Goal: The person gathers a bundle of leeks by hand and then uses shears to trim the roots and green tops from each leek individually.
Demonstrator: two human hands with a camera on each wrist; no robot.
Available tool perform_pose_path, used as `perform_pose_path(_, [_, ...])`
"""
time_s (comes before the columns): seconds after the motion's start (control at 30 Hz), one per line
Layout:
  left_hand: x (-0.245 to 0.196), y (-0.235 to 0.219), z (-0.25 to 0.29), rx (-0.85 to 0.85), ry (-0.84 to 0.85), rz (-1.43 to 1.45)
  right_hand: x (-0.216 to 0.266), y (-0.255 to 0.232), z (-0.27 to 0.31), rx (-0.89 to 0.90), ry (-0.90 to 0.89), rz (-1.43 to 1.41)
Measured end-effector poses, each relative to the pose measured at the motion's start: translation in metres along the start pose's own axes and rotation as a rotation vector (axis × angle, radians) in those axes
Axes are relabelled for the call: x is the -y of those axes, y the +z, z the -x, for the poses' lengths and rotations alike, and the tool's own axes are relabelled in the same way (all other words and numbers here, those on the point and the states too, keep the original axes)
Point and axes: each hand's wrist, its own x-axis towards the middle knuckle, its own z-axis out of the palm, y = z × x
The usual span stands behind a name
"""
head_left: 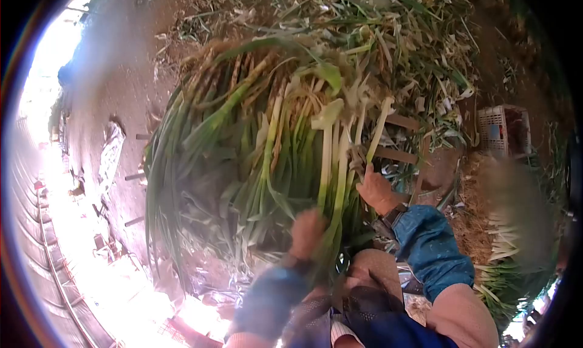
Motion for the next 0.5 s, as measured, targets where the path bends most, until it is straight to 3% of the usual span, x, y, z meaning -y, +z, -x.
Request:
perform_pose_path(0.03, [0.014,-0.009,-0.021,-0.25,0.05,0.01,0.006,-0.005,0.007,-0.019,-0.038,0.011])
perform_pose_path(0.07, [0.022,-0.033,-0.051,-0.367,0.02,-0.067,0.012,-0.006,0.01,-0.045,-0.078,0.023])
perform_pose_path(0.1, [0.042,-0.042,-0.079,-0.386,-0.083,-0.113,0.016,-0.003,0.014,0.014,-0.061,-0.007])
perform_pose_path(0.13, [0.056,-0.053,-0.102,-0.534,-0.13,-0.096,0.022,0.002,0.021,0.07,-0.044,-0.036])
perform_pose_path(0.2, [0.084,-0.065,-0.133,-0.508,-0.325,-0.037,0.038,0.005,0.039,0.11,-0.046,-0.065])
perform_pose_path(0.3, [0.093,-0.061,-0.136,-0.335,-0.396,0.027,0.051,0.014,0.046,0.161,-0.004,-0.124])
perform_pose_path(0.5, [0.077,-0.062,-0.13,-0.278,-0.493,0.047,0.094,0.0,0.058,0.216,-0.136,-0.237])
